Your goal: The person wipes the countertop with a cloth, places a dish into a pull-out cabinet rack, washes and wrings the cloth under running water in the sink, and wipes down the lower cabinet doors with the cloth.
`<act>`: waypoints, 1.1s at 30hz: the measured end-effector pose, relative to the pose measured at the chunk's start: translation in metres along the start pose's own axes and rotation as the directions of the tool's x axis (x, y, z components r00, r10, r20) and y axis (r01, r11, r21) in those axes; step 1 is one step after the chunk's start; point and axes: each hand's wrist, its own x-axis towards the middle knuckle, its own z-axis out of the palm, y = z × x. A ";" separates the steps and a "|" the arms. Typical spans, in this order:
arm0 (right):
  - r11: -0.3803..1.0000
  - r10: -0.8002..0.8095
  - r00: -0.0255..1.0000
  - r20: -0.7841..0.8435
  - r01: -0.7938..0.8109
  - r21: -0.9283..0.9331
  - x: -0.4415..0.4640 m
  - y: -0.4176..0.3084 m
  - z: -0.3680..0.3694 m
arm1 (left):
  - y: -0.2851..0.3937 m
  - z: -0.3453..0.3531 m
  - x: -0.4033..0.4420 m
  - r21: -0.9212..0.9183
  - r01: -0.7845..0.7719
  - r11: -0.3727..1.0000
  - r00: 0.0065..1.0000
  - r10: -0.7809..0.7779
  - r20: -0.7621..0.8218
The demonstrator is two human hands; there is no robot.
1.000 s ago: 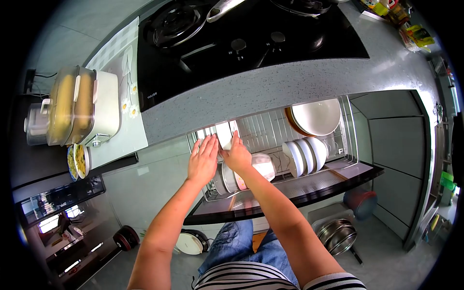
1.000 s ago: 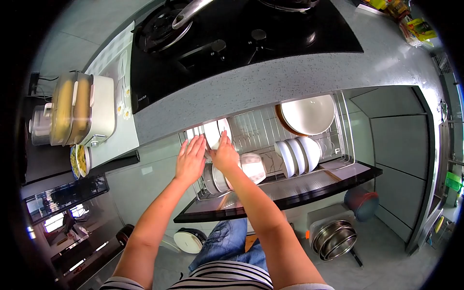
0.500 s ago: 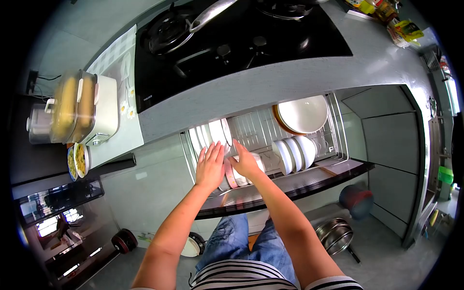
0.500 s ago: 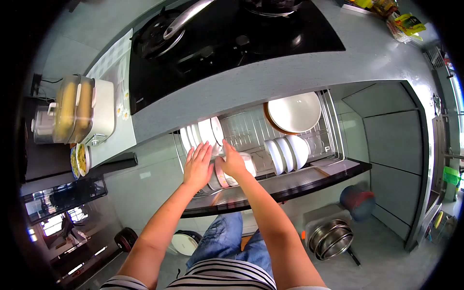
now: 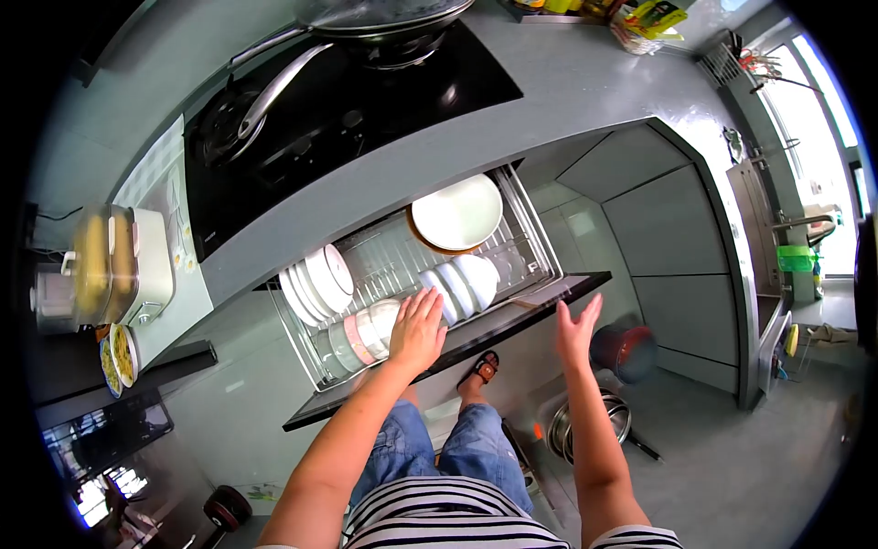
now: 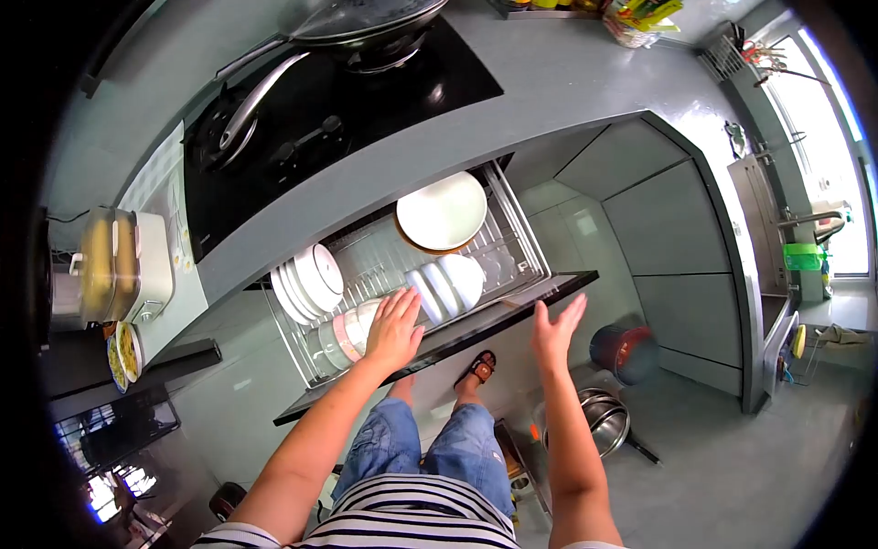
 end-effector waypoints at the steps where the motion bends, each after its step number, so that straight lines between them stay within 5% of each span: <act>1: 0.932 0.261 0.936 0.237 -0.309 0.191 0.006 0.004 -0.005 | 0.004 0.001 0.001 0.007 -0.016 1.000 1.000 0.016 0.009; 3: 0.457 0.460 0.493 0.739 -0.845 0.279 0.022 0.006 -0.010 | 0.011 0.000 0.001 0.022 -0.024 0.999 1.000 0.023 0.019; 12: 0.665 0.583 0.488 0.650 -0.746 -0.035 0.044 -0.044 0.010 | 0.035 -0.035 0.008 0.082 0.003 0.997 1.000 -0.005 0.027; 20: 0.757 0.266 0.355 0.896 -0.652 0.034 0.096 -0.058 0.030 | 0.094 -0.049 0.039 0.139 -0.049 0.989 0.998 0.054 -0.035; 22: 0.763 0.130 0.496 0.858 -0.603 0.233 0.098 -0.046 0.049 | 0.115 -0.048 0.050 0.159 -0.060 0.986 0.997 0.066 -0.035; 24: 0.637 0.035 0.480 0.876 -0.686 0.351 0.118 -0.074 -0.006 | 0.135 -0.045 0.064 0.176 -0.084 0.981 0.995 0.093 -0.043; 26: 0.673 0.004 0.481 0.877 -0.650 0.353 0.130 -0.065 -0.023 | 0.160 -0.041 0.080 0.171 -0.106 0.980 0.994 0.111 -0.018; 30: 0.773 0.119 0.540 0.834 -0.577 0.263 0.168 -0.016 -0.055 | 0.211 -0.026 0.130 0.122 -0.228 0.966 0.973 0.230 -0.002; 33: 0.724 0.247 0.624 0.741 -0.627 0.287 0.209 0.018 -0.084 | 0.252 -0.020 0.173 0.081 -0.319 0.944 0.948 0.319 0.002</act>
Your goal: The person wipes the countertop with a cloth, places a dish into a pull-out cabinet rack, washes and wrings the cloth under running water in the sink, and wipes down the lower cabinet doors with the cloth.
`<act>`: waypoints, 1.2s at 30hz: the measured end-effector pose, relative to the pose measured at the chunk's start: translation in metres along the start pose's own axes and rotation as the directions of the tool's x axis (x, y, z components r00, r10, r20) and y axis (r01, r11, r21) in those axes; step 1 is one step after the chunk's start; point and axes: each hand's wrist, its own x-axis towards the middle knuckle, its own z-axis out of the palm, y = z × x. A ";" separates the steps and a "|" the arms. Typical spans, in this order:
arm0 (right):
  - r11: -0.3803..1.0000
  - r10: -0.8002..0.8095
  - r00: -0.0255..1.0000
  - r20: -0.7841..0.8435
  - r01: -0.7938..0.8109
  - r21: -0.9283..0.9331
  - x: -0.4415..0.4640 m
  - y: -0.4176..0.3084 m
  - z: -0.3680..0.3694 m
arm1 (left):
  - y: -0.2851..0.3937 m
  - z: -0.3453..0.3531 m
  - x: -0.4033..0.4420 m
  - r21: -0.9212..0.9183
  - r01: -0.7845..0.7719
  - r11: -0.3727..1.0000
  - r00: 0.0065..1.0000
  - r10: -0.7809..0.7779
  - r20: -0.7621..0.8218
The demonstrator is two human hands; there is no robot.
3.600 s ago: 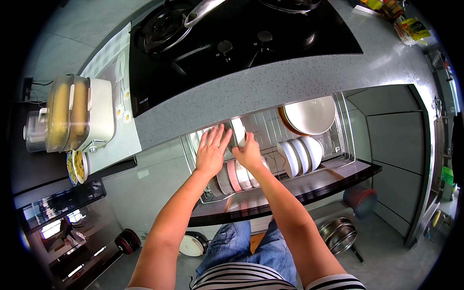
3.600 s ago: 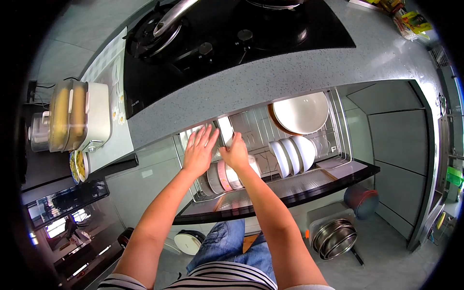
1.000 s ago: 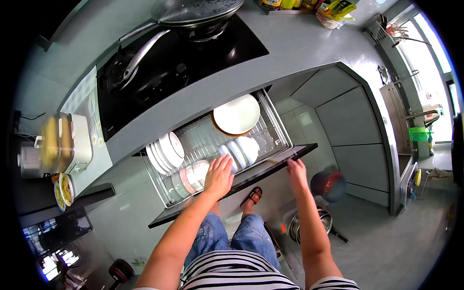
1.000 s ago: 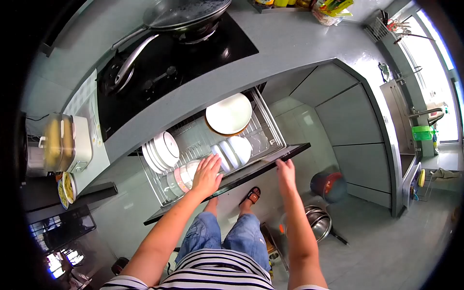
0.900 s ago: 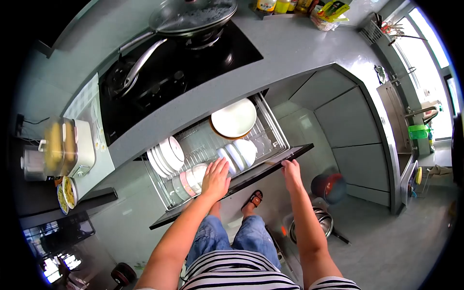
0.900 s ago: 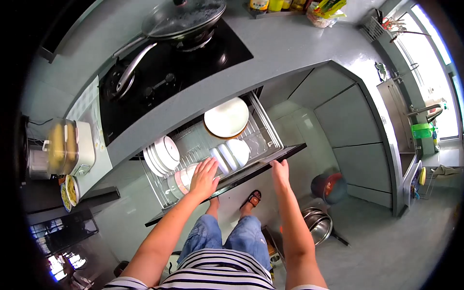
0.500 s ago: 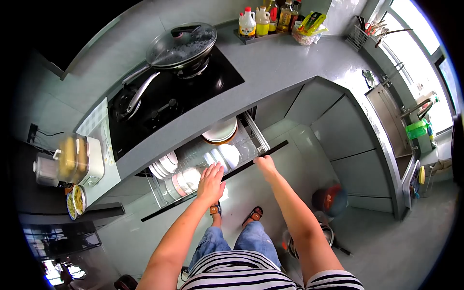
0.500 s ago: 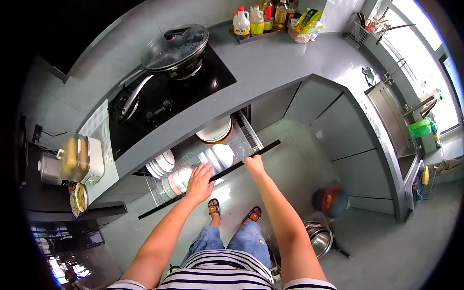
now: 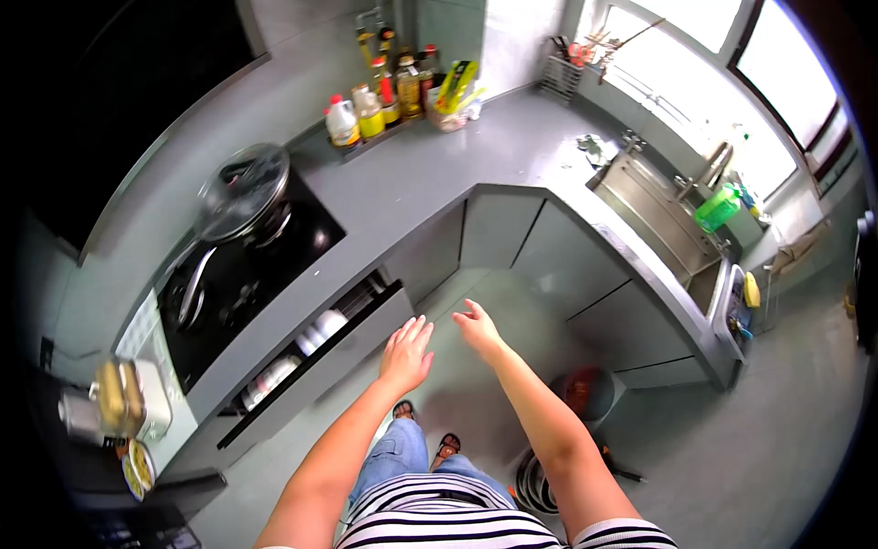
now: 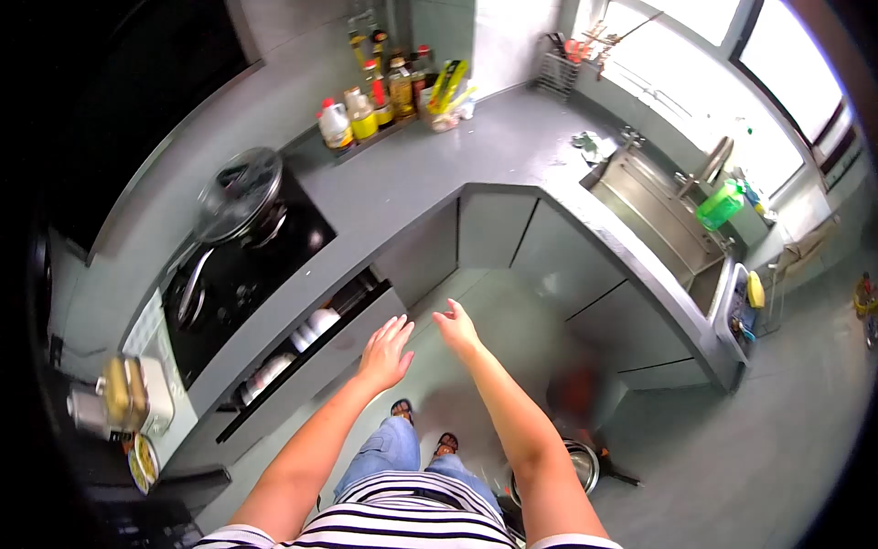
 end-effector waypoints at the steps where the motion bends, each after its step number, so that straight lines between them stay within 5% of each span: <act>1: 1.000 0.023 0.999 -0.040 -0.023 0.017 0.005 -0.007 -0.019 | 0.006 0.003 0.020 -0.010 -0.021 1.000 1.000 0.021 0.004; 8: 0.985 -0.170 0.946 -0.275 0.168 -0.030 0.067 -0.031 -0.128 | 0.036 0.034 0.175 -0.148 -0.134 0.980 0.988 0.143 0.053; 13: 0.993 -0.111 0.868 -0.483 0.076 -0.091 0.112 -0.057 -0.223 | 0.055 0.040 0.305 -0.312 -0.221 0.924 0.969 0.245 0.039; 15: 0.979 -0.205 0.810 -0.550 0.180 -0.099 0.133 -0.064 -0.258 | 0.067 0.042 0.352 -0.360 -0.266 0.894 0.955 0.294 0.024; 20: 0.979 -0.198 0.747 -0.634 0.123 -0.161 0.177 -0.095 -0.328 | 0.103 0.058 0.447 -0.632 -0.029 0.774 0.962 0.194 0.193; 25: 0.814 -0.516 0.665 -0.541 0.184 -0.551 0.267 -0.135 -0.414 | 0.126 0.092 0.511 -0.659 0.105 0.745 0.946 0.129 0.297; 27: 0.807 -0.486 0.695 -0.530 0.125 -0.577 0.327 -0.148 -0.451 | 0.133 0.113 0.546 -0.690 0.251 0.679 0.915 0.066 0.397; 28: 0.826 -0.463 0.700 -0.544 0.119 -0.550 0.355 -0.157 -0.467 | 0.156 0.091 0.563 -0.739 0.514 0.436 0.814 0.026 0.581; 34: 0.818 -0.177 0.764 -0.620 -0.236 -0.524 0.458 -0.186 -0.525 | 0.199 0.122 0.652 -0.752 0.659 0.030 0.750 0.045 0.660; 36: 0.827 -0.273 0.783 -0.559 -0.107 -0.553 0.465 -0.176 -0.533 | 0.214 0.129 0.673 -0.752 0.656 -0.061 0.755 0.068 0.653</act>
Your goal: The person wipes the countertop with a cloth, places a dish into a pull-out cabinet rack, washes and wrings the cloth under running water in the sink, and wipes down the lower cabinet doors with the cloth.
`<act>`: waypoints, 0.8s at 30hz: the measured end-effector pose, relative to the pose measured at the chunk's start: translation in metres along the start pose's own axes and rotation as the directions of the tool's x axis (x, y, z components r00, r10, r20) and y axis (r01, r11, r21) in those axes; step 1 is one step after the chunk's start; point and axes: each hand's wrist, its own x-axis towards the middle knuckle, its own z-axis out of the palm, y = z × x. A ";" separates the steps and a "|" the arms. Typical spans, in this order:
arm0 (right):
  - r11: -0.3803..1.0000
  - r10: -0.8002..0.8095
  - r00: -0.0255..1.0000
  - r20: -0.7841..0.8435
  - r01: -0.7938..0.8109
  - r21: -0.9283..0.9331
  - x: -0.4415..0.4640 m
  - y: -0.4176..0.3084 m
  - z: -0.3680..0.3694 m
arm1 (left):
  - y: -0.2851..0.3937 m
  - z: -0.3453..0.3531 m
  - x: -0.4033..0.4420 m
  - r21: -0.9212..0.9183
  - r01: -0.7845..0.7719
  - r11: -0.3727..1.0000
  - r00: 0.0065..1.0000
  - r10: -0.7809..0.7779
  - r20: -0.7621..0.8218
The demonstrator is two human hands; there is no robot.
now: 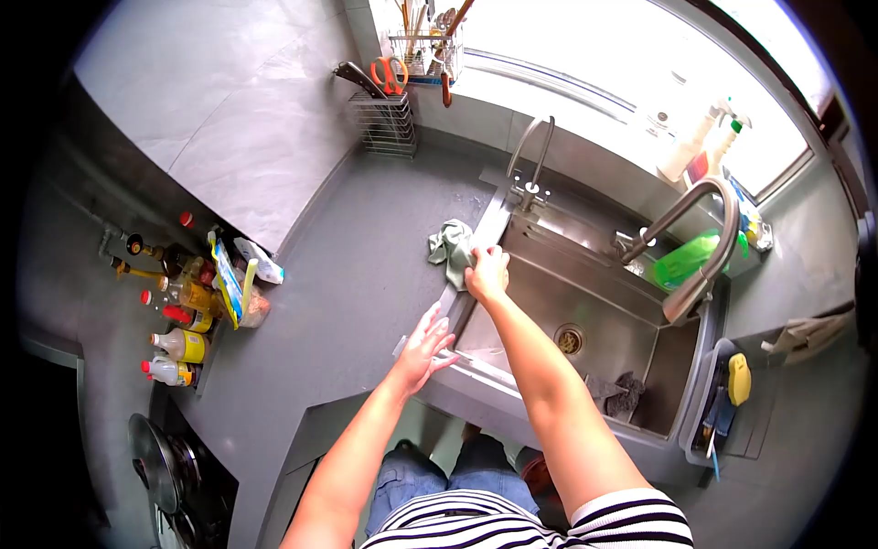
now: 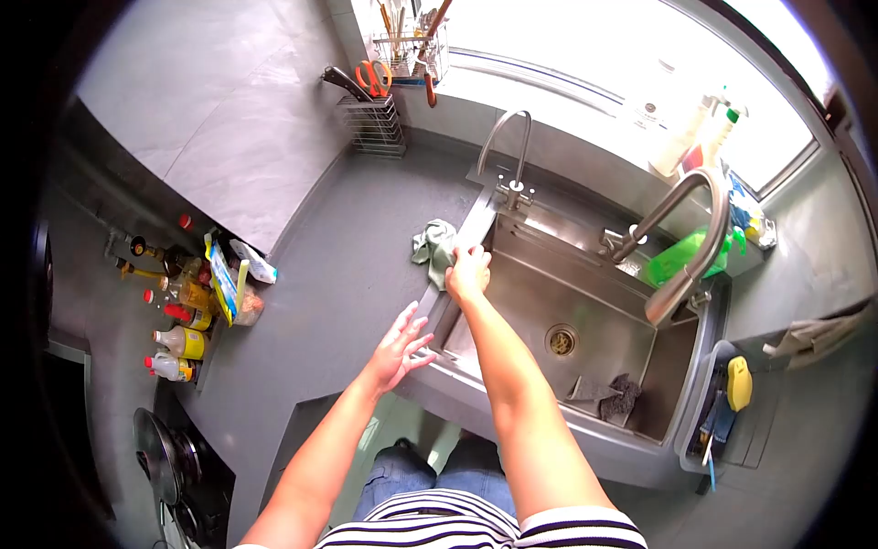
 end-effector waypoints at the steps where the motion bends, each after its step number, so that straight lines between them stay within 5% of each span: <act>1: 0.993 -0.059 0.997 -0.056 0.064 0.094 0.003 0.007 0.003 | 0.004 0.006 0.008 -0.018 -0.004 1.000 1.000 0.004 -0.031; 4: 0.787 -0.179 0.960 -0.216 0.272 0.554 -0.008 0.025 -0.003 | 0.019 0.033 0.034 -0.035 -0.023 0.999 0.992 0.018 -0.125; 6: 0.716 -0.287 0.949 -0.133 0.305 0.628 -0.041 0.025 -0.053 | 0.022 0.038 0.057 -0.179 -0.050 0.983 0.999 0.047 -0.021; 9: 0.581 -0.411 0.900 0.146 0.134 0.803 -0.068 0.052 -0.099 | 0.004 0.041 0.097 -0.316 -0.048 0.948 0.998 0.033 -0.053; 11: 0.326 -0.223 0.962 0.156 -0.077 0.942 -0.079 0.068 -0.094 | -0.009 0.045 0.112 -0.220 0.111 0.969 0.993 -0.098 0.070; 12: 0.246 -0.091 0.943 0.321 -0.291 0.924 -0.080 0.086 -0.086 | -0.015 0.052 0.114 -0.261 0.159 0.952 0.981 -0.122 0.151; 13: 0.432 0.065 0.956 0.287 -0.286 0.855 -0.082 0.095 -0.076 | -0.017 0.060 0.112 -0.229 0.228 0.946 0.953 -0.169 0.249; 17: 0.532 0.146 0.973 0.176 -0.227 0.815 -0.087 0.118 -0.069 | -0.042 0.061 0.132 -0.182 0.553 0.813 0.753 -0.394 0.527; 19: 0.924 0.032 0.999 -0.016 -0.023 0.382 -0.087 0.123 -0.081 | -0.057 0.059 0.144 -0.075 0.529 0.846 0.778 -0.447 0.442; 21: 0.943 -0.093 0.995 -0.043 0.102 0.317 -0.084 0.126 -0.087 | -0.061 0.066 0.147 0.130 0.379 0.916 0.838 -0.400 0.371; 22: 0.944 -0.157 0.987 -0.043 0.162 0.287 -0.084 0.129 -0.086 | -0.062 0.068 0.152 0.066 0.446 0.892 0.763 -0.418 0.492; 24: 0.838 -0.110 0.987 0.117 0.029 0.544 -0.081 0.141 -0.082 | -0.067 0.076 0.161 0.078 0.435 0.897 0.699 -0.391 0.598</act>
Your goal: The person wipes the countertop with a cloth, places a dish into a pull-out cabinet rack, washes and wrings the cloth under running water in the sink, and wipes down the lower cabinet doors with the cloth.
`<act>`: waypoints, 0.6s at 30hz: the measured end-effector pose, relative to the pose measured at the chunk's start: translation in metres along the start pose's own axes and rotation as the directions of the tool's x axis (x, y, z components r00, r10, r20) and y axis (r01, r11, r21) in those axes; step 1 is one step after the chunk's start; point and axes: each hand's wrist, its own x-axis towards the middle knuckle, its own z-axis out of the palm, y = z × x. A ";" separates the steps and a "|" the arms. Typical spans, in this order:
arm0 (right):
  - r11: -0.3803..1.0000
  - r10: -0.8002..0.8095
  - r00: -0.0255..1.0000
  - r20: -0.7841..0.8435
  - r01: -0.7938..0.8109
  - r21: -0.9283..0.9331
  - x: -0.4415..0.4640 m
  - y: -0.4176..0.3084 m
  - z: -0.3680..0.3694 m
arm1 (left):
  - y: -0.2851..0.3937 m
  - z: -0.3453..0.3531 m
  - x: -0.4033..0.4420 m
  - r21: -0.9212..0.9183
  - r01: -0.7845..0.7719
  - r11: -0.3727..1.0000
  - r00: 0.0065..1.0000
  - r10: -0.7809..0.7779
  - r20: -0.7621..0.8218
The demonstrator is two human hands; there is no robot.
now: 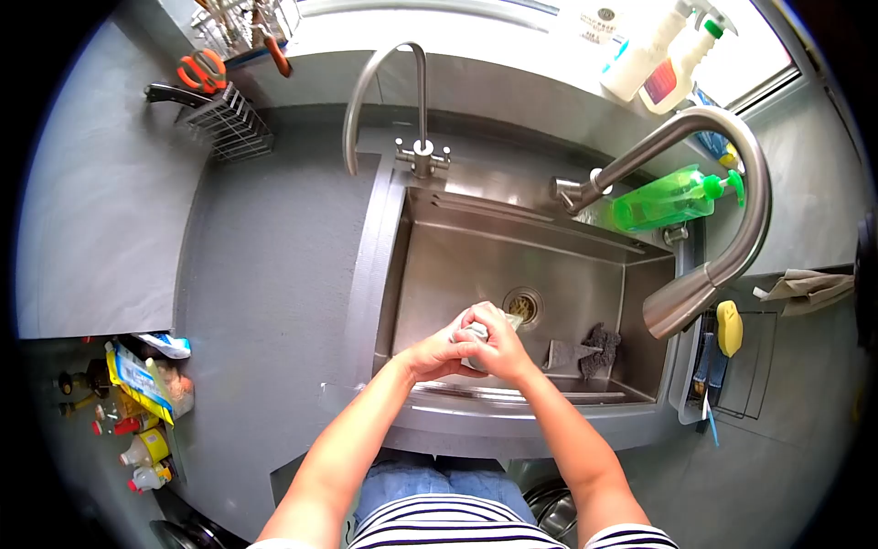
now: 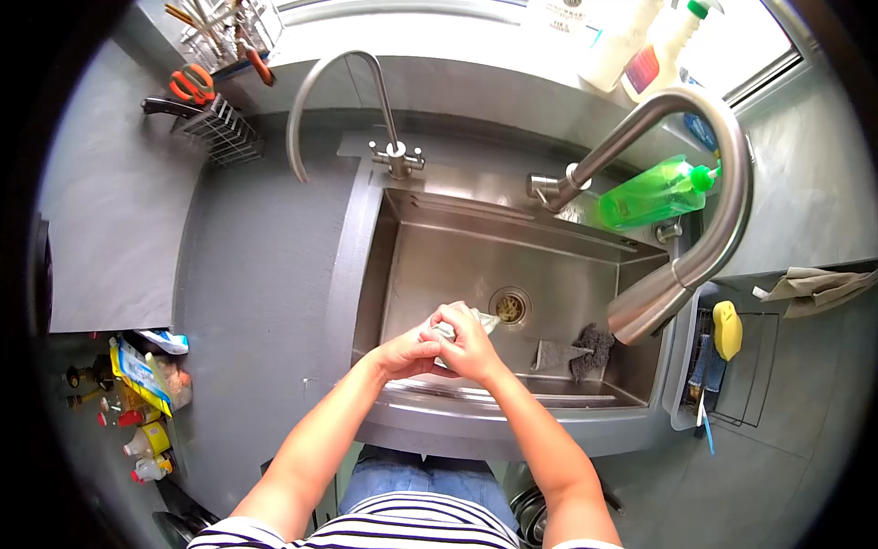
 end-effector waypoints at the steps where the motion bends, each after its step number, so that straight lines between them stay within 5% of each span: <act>1: 0.988 0.048 0.997 0.063 -0.056 0.143 0.001 0.005 -0.002 | 0.000 -0.001 0.007 0.008 -0.006 1.000 0.998 0.006 0.064; 2: 0.858 0.059 0.994 0.092 -0.098 0.504 0.003 0.021 0.001 | -0.002 -0.008 0.012 0.112 0.080 0.991 0.996 -0.084 0.037; 5: 0.880 -0.116 0.960 0.256 -0.020 0.475 0.013 -0.015 -0.021 | -0.009 -0.027 0.022 0.056 0.285 0.957 0.955 -0.289 0.070; 8: 0.735 -0.024 0.901 0.434 -0.278 0.618 0.018 -0.003 -0.021 | -0.005 -0.013 0.024 0.225 0.187 0.956 0.979 -0.199 0.034; 9: 0.755 -0.013 0.944 0.331 -0.208 0.621 0.021 -0.009 -0.018 | 0.001 0.000 0.026 0.319 0.118 0.940 0.991 -0.130 0.015; 11: 0.615 0.135 0.934 0.330 -0.340 0.712 0.022 -0.003 -0.015 | 0.003 0.008 0.029 0.500 0.180 0.847 0.982 -0.127 -0.139; 16: 0.612 0.255 0.967 -0.020 -0.146 0.777 0.024 0.022 0.013 | 0.002 0.015 0.044 0.789 0.314 0.528 0.941 -0.061 -0.333; 18: 0.624 0.333 0.937 -0.104 -0.137 0.769 0.024 0.029 0.017 | -0.016 0.011 0.045 0.826 0.250 0.505 0.911 0.166 -0.377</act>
